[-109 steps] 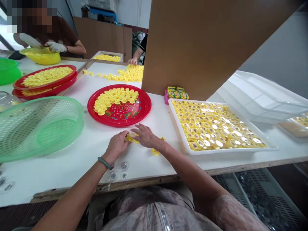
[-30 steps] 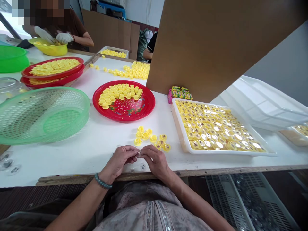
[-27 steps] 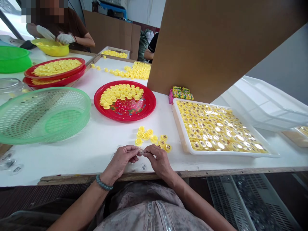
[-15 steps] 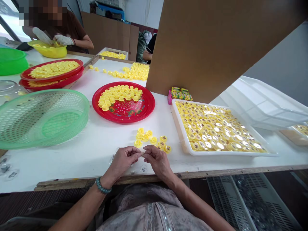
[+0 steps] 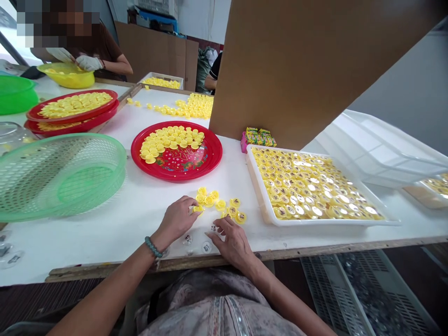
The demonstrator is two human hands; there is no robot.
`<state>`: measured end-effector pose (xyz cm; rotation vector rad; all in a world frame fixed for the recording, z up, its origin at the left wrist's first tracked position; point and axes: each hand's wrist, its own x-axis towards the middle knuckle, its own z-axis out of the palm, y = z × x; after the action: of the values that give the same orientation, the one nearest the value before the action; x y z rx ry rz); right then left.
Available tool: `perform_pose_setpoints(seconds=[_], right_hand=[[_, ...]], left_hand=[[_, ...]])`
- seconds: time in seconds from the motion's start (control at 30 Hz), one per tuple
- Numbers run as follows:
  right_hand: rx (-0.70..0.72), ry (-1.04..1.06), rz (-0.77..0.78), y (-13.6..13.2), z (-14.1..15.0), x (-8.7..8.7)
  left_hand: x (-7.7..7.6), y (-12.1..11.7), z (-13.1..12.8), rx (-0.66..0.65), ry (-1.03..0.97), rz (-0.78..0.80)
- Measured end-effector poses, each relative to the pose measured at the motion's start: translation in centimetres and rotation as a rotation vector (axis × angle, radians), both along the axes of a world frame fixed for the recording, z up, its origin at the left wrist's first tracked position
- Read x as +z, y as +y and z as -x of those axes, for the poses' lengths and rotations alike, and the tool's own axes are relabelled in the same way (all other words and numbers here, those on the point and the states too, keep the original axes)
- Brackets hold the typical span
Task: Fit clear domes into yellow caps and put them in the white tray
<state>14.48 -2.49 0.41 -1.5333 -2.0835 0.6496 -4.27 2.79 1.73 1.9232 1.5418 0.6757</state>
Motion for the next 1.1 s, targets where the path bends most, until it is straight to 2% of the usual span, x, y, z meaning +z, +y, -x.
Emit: perform_pose_setpoints(seconds=[0.07,0.17,0.27,0.37,0.47,0.53,0.6,0.67,0.73,0.93,1.1], right_hand=[[-0.039,-0.017,0.021,0.1,-0.2,-0.3],[-0.088,-0.047,0.019,0.3,-0.8,-0.8],[-0.127,-0.052,0.013,0.4,-1.9,-1.0],[-0.147,-0.031,0.021,0.4,-2.8,-0.9],[-0.134,0.02,0.051,0.3,-3.0,-0.5],[-0.117,0.046,0.065,0.3,-2.7,-0.2],[-0.102,0.052,0.063,0.5,-2.3,-0.2],[-0.084,0.047,0.044,0.9,-1.8,-0.2],[-0.056,0.034,0.016,1.3,-1.4,-0.2],[0.069,-0.107,-0.056,3.3,-0.5,0.1],[0.152,-0.257,0.026,4.7,0.2,0.4]], left_hand=[[-0.2,0.5,-0.2,-0.014,0.121,-0.04],[-0.5,0.4,-1.1,0.048,0.197,0.037],[-0.7,-0.7,-2.3,0.15,0.128,0.127],[-0.6,-2.0,-2.8,0.153,-0.009,0.209],[0.0,-2.3,-2.3,0.143,-0.03,0.237],[0.3,-1.9,-1.6,0.083,0.01,0.166],[0.4,-1.0,-1.0,-0.045,0.058,0.066],[0.1,-0.2,-0.7,-0.173,0.099,-0.004],[-0.4,0.4,-0.7,-0.244,0.111,-0.034],[-2.1,0.5,-1.7,-0.204,-0.091,0.033],[-3.6,0.7,-1.8,-0.155,-0.296,0.113]])
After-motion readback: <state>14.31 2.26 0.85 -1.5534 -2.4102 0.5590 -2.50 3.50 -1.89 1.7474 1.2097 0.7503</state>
